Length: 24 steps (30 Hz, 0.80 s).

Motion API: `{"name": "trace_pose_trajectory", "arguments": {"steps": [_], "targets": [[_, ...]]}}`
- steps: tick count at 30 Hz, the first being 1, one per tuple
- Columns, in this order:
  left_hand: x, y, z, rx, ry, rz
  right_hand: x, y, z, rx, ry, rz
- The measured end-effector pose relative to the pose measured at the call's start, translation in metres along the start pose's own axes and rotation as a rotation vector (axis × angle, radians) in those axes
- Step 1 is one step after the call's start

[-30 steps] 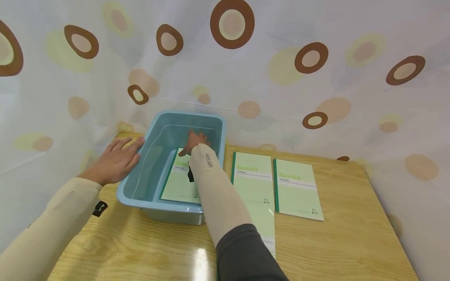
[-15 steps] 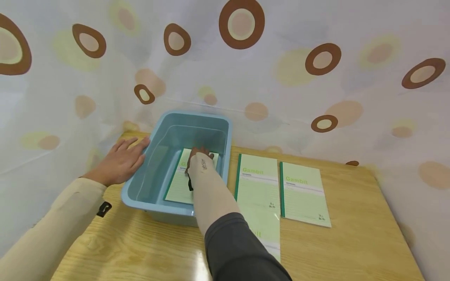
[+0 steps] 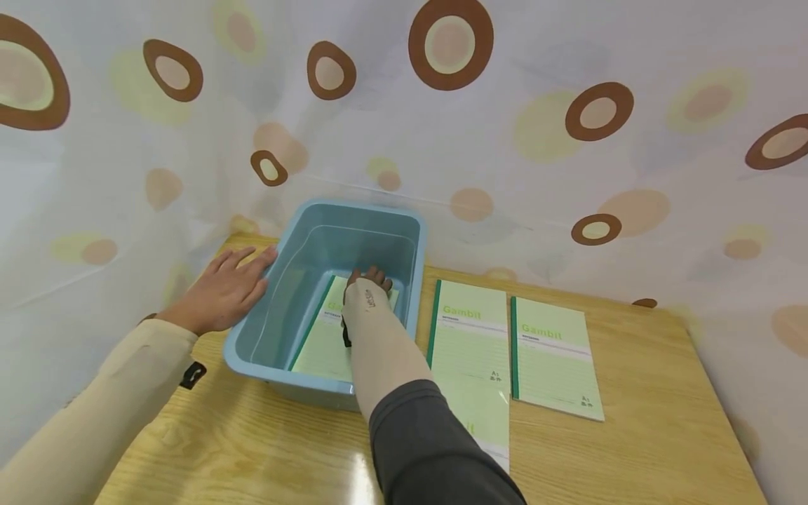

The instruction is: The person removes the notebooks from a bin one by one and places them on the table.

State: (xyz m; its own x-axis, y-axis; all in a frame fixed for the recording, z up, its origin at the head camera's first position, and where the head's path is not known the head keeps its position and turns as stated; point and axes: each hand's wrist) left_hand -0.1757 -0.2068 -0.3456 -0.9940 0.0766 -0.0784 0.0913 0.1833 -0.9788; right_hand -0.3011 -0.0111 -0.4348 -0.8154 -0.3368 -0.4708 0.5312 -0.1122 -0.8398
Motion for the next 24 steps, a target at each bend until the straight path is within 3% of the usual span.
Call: {"name": "trace_pose_trajectory", "arguments": {"steps": [3, 8, 13, 21, 24], "targets": [[0.000, 0.000, -0.001, 0.003, 0.002, -0.002, 0.016, 0.007, -0.005, 0.000, 0.008, -0.009], [0.000, 0.000, -0.001, 0.002, -0.001, -0.004, 0.023, 0.011, -0.007, -0.038, 0.014, 0.004], [0.000, 0.001, 0.000, 0.003, -0.002, -0.005, 0.020, 0.011, -0.006, -0.058, 0.010, 0.010], [0.000, 0.001, 0.000, 0.011, -0.007, -0.017, 0.000, 0.002, -0.004, 0.111, -0.032, -0.052], [0.000, 0.001, 0.001, 0.013, -0.006, -0.019, -0.001, 0.003, -0.004, 0.079, -0.063, -0.076]]}}
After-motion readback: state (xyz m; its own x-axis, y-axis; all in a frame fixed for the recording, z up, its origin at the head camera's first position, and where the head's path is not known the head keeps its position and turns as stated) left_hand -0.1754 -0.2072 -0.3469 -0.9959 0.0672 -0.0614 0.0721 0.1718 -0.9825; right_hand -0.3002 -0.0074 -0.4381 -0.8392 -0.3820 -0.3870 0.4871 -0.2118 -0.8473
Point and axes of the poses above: each hand's wrist, its own x-axis towards the middle knuckle, its own y-axis out of the palm, z = x × y, and after that the axes turned 15 degrees about -y, right-handed
